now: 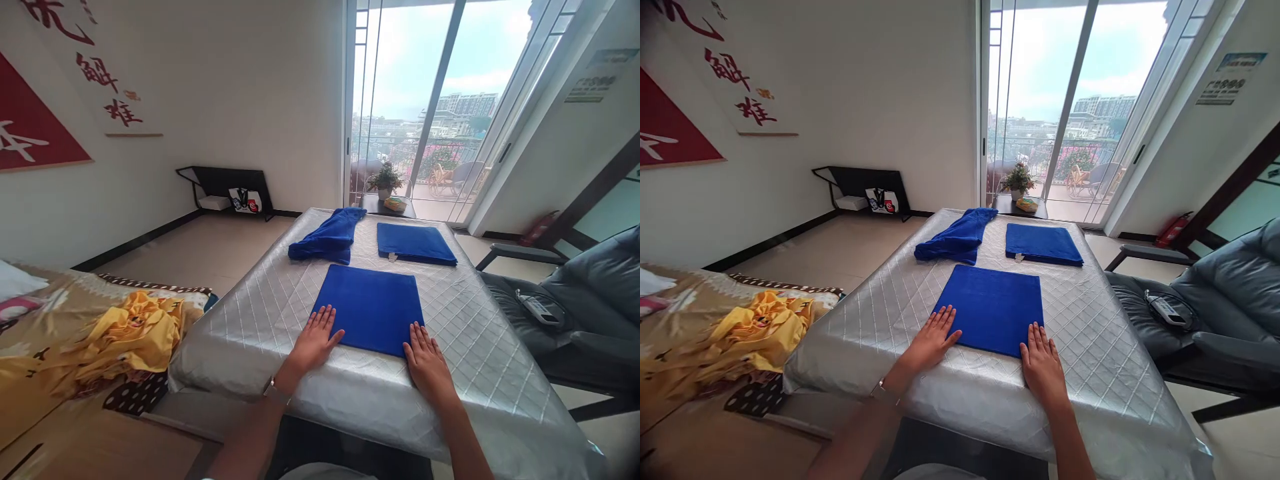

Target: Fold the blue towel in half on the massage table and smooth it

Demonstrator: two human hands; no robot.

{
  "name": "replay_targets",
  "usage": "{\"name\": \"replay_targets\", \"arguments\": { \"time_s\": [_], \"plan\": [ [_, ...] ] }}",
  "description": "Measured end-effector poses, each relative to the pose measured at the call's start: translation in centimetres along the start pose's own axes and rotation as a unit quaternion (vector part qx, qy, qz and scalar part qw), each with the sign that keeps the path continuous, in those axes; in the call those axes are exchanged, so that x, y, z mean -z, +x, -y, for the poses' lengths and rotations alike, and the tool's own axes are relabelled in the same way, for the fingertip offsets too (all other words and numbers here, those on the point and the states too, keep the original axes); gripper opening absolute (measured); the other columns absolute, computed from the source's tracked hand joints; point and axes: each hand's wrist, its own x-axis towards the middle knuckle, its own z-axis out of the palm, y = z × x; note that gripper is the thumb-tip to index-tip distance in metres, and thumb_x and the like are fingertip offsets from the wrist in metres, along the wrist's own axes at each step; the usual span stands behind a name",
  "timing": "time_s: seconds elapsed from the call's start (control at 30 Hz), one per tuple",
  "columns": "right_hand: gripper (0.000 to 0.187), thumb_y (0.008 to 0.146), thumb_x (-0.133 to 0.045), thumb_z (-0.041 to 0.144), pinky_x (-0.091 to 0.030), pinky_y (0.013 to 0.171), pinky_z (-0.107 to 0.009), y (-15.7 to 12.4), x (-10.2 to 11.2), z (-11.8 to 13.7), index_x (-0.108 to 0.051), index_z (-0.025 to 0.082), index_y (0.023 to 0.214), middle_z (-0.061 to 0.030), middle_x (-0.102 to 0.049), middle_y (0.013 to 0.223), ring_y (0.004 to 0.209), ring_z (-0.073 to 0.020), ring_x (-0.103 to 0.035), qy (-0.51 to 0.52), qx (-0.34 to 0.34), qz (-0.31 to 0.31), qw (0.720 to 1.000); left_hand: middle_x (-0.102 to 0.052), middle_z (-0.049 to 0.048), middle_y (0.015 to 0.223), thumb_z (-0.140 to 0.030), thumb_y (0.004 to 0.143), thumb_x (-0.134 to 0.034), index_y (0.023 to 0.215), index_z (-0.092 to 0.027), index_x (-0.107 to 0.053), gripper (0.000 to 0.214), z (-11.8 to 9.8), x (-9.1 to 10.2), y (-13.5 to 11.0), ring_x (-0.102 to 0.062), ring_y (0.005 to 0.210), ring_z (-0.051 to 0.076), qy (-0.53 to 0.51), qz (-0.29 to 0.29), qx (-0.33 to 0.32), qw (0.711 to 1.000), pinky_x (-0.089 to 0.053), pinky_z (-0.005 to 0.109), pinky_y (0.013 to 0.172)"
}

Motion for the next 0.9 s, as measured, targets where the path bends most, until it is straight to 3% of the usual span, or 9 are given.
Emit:
{"name": "replay_targets", "arguments": {
  "time_s": [0.13,0.37,0.67,0.9],
  "plan": [
    [0.066,0.102,-0.013,0.040,-0.015,0.126,-0.043,0.0,-0.3,-0.3,-0.024,0.011,0.160,-0.0066,-0.019,0.167,0.155,-0.0186,-0.013,-0.006,0.001,-0.006,1.000,-0.011,0.0111,0.167,-0.067,0.101,-0.018,0.161,-0.011,-0.016,0.083,2.3,0.2,-0.9,-0.012,0.155,0.025,-0.005,0.000,0.059,0.998,-0.015,0.044,0.126],
    [0.066,0.101,-0.014,0.038,-0.014,0.126,-0.041,0.2,-0.6,-0.6,-0.025,0.009,0.160,-0.0068,-0.019,0.167,0.155,-0.0179,-0.011,-0.028,0.006,-0.004,1.000,-0.013,0.0138,0.167,-0.076,0.095,-0.024,0.161,-0.008,-0.016,0.094,1.6,0.0,-1.1,-0.016,0.154,0.026,-0.023,-0.036,0.070,0.997,-0.017,0.044,0.126],
    [0.068,0.102,-0.013,0.044,-0.021,0.124,-0.044,0.5,0.4,-1.1,-0.030,0.008,0.158,-0.0097,-0.028,0.165,0.153,-0.0209,-0.020,0.012,0.017,-0.021,1.000,-0.012,0.0167,0.167,-0.081,0.092,-0.028,0.160,-0.006,-0.016,0.103,1.5,0.5,-1.3,-0.015,0.154,0.028,-0.047,-0.030,0.075,0.996,-0.016,0.043,0.126],
    [0.070,0.103,-0.015,0.046,-0.018,0.125,-0.042,3.5,2.3,-0.3,-0.027,0.007,0.159,-0.0109,-0.026,0.166,0.154,-0.0221,-0.018,0.031,0.028,-0.039,0.998,-0.013,0.0165,0.167,-0.082,0.091,-0.030,0.161,-0.007,-0.016,0.104,1.3,1.1,-1.4,-0.015,0.154,0.029,-0.062,-0.027,0.075,0.995,-0.018,0.046,0.126]
  ]
}}
